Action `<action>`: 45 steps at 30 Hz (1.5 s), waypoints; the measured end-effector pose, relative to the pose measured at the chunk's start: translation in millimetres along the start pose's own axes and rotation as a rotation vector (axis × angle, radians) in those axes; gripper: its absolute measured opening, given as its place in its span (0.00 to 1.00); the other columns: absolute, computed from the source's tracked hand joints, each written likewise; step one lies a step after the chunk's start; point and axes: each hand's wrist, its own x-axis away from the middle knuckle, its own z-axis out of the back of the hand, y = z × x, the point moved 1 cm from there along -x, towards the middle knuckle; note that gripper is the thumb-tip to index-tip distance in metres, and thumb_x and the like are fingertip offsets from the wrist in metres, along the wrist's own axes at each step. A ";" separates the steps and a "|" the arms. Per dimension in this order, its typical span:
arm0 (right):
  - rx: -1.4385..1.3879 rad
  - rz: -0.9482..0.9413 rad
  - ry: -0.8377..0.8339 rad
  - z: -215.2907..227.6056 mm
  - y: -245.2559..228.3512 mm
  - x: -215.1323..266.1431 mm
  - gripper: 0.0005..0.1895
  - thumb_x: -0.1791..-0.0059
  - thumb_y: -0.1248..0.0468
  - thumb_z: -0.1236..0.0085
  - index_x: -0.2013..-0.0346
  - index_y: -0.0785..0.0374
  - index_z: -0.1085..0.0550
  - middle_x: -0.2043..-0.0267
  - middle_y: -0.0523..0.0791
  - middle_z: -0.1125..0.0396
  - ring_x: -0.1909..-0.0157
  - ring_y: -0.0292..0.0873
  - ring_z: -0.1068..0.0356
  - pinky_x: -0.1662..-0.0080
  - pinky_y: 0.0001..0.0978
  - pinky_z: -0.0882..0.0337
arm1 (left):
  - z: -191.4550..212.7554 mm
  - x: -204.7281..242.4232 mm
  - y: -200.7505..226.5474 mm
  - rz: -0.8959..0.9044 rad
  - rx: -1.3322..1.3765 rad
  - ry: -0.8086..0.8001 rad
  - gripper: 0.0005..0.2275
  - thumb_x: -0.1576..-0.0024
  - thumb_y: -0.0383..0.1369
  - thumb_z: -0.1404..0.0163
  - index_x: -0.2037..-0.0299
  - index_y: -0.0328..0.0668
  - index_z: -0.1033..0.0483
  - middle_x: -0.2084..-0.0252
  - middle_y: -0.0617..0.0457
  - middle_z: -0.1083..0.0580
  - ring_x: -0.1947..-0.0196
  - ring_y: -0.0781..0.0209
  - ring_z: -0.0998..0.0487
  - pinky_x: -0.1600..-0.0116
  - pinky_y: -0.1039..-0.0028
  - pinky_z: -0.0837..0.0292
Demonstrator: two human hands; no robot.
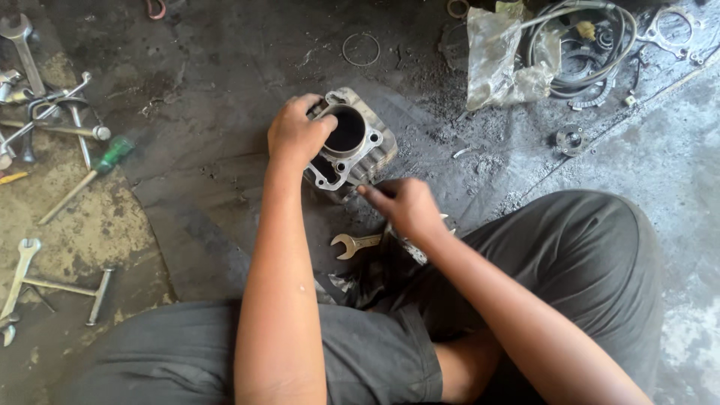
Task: The person sits on the floor and uses a small metal tool to scrape and clean the exterior surfaces of a metallic engine cylinder block. They hold the part steady with one hand while methodically removing grime from the fins and edges.
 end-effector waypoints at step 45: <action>0.030 -0.102 0.018 12.2 -8.8 4.8 0.26 0.53 0.45 0.37 0.66 0.70 0.20 0.70 0.54 0.26 0.69 0.51 0.25 0.62 0.42 0.27 | 5.1 -1.6 6.8 0.011 0.044 0.026 0.21 0.56 0.44 0.41 0.54 0.44 0.18 0.56 0.45 0.19 0.53 0.47 0.19 0.49 0.62 0.27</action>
